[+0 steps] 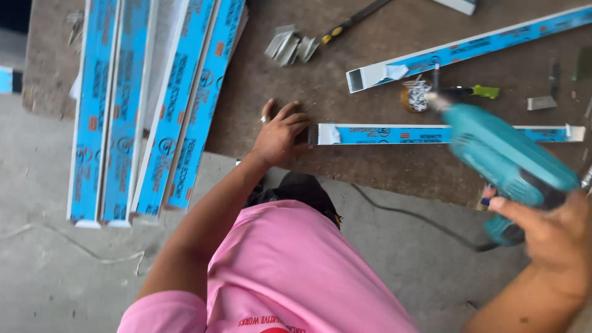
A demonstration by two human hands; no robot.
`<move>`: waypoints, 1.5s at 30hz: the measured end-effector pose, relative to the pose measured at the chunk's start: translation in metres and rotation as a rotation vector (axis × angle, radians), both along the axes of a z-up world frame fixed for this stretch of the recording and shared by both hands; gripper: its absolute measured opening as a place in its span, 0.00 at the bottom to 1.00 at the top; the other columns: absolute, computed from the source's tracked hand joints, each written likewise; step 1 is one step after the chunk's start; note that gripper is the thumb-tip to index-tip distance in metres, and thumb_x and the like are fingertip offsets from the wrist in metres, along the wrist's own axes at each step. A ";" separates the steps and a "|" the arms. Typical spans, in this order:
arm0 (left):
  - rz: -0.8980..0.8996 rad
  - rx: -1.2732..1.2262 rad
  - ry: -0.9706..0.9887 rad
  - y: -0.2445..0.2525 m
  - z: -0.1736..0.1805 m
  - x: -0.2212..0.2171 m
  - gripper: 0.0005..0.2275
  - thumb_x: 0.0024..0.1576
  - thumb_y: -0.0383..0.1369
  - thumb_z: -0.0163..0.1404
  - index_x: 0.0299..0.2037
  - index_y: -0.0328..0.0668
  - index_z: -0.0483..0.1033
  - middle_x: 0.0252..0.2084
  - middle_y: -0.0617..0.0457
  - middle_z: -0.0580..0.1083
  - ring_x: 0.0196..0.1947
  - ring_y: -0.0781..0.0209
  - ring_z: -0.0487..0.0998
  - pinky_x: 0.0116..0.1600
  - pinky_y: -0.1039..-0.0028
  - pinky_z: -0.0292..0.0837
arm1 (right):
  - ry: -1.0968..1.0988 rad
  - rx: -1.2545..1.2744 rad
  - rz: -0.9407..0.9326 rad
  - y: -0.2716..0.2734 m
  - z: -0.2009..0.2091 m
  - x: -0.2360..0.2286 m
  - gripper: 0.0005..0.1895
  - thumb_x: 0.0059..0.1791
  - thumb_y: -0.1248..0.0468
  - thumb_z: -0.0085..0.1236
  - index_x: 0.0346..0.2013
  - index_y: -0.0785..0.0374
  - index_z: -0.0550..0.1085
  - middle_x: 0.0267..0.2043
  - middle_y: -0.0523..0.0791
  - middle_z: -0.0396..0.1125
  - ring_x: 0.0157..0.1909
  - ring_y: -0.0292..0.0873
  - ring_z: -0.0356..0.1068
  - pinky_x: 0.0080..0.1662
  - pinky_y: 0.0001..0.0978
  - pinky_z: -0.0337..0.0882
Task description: The person assembles aluminum frame components by drilling holes into metal profiles and securing them with small metal brackets using a power drill and pliers. The person repeatedly positions brackets, drills, and fastens them to the profiles on a workbench.
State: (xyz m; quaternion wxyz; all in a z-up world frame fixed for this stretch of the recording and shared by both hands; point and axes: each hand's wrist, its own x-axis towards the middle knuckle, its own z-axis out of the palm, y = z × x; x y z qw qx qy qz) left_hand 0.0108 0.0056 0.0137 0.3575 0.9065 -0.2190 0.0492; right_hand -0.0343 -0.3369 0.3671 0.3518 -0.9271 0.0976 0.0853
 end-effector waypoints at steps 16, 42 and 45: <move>0.057 0.152 0.002 -0.028 -0.011 -0.006 0.35 0.48 0.50 0.64 0.68 0.58 0.70 0.55 0.58 0.76 0.67 0.53 0.65 0.70 0.41 0.36 | -0.032 -0.281 -0.606 -0.148 -0.306 -0.005 0.53 0.50 0.52 0.69 0.78 0.32 0.40 0.68 0.62 0.60 0.63 0.66 0.68 0.60 0.57 0.67; 0.175 -0.544 1.159 -0.044 0.134 0.060 0.22 0.45 0.43 0.64 0.51 0.49 0.82 0.24 0.47 0.78 0.23 0.55 0.83 0.35 0.70 0.80 | -0.432 0.513 0.251 -0.038 -0.126 0.012 0.17 0.50 0.55 0.53 0.43 0.67 0.75 0.43 0.54 0.73 0.48 0.48 0.70 0.60 0.32 0.60; 0.182 -0.671 1.242 -0.047 0.139 0.064 0.18 0.47 0.46 0.63 0.39 0.41 0.83 0.22 0.46 0.78 0.20 0.54 0.83 0.33 0.68 0.81 | -0.428 0.848 0.116 0.053 -0.187 -0.055 0.15 0.53 0.58 0.55 0.44 0.70 0.75 0.46 0.56 0.73 0.52 0.52 0.75 0.60 0.42 0.69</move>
